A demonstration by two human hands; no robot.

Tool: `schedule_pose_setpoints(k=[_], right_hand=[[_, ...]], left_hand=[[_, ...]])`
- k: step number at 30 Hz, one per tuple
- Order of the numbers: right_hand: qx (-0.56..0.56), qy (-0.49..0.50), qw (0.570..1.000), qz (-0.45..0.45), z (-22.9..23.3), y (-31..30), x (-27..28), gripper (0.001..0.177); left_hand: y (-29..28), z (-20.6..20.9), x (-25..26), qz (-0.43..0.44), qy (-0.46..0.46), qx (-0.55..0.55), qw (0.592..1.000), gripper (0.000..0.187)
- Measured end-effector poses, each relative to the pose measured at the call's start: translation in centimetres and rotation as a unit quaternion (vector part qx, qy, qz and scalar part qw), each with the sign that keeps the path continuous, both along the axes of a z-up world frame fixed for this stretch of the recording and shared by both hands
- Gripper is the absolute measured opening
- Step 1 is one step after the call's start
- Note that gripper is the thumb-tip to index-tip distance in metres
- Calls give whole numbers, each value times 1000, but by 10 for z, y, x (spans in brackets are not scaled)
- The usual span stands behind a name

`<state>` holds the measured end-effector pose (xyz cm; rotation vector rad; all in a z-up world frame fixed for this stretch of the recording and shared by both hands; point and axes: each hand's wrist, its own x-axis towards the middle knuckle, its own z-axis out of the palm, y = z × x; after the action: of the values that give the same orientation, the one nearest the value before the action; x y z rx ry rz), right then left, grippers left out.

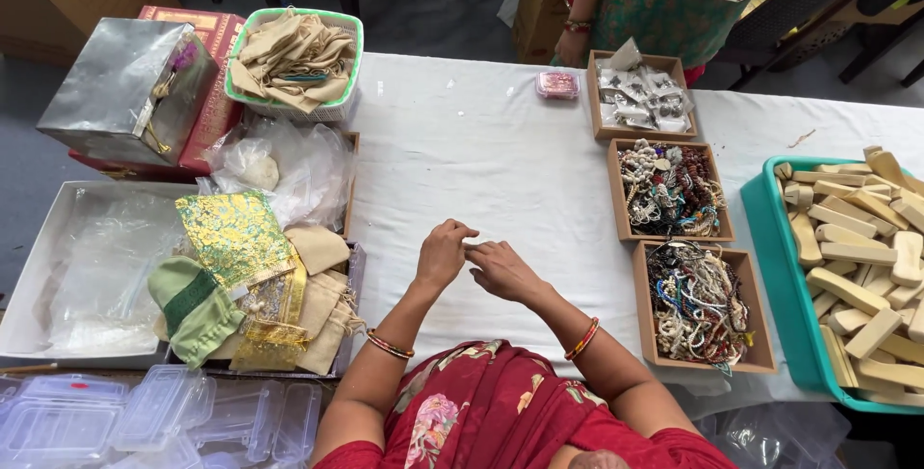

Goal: The person arranges a gold-colored necklace on a white table, then folds it and places it into a small plastic bag. She then places the bag into a decorative pouch and puts the pouch into a plastic container. She repeats this process with a silver-colored necklace.

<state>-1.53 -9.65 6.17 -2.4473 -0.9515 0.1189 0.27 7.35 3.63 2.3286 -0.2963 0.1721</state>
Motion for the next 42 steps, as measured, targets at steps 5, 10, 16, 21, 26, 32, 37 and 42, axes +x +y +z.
schedule_pose_setpoints(k=[5, 10, 16, 21, 26, 32, 37, 42], right_hand=[[-56, -168, 983, 43, -47, 2, -1, 27], [-268, -47, 962, -2, -38, -2, 7, 14], [-90, -121, 986, -72, 27, -14, 4, 8], [-27, -96, 990, -101, 41, -24, 11, 15], [46, -65, 991, -109, 43, -41, 20, 27], [208, 83, 968, -114, 41, -58, 28, 21], [336, 255, 884, -203, 27, -66, 39, 33], [322, 281, 829, -360, -43, -74, 44, 52]], left_hand=[[-3, 9, -3, -58, -10, 16, 998, 25], [-3, 18, -5, -73, 57, 38, 995, 25], [14, 32, -10, -130, 63, -238, 961, 68], [15, -27, 0, -93, 167, -185, 964, 31], [15, -17, -3, -102, 182, -283, 936, 23], [11, -41, 3, -118, 270, -198, 935, 24], [13, -93, 26, -76, 304, -513, 799, 28], [15, -74, 23, 76, 170, -413, 892, 62]])
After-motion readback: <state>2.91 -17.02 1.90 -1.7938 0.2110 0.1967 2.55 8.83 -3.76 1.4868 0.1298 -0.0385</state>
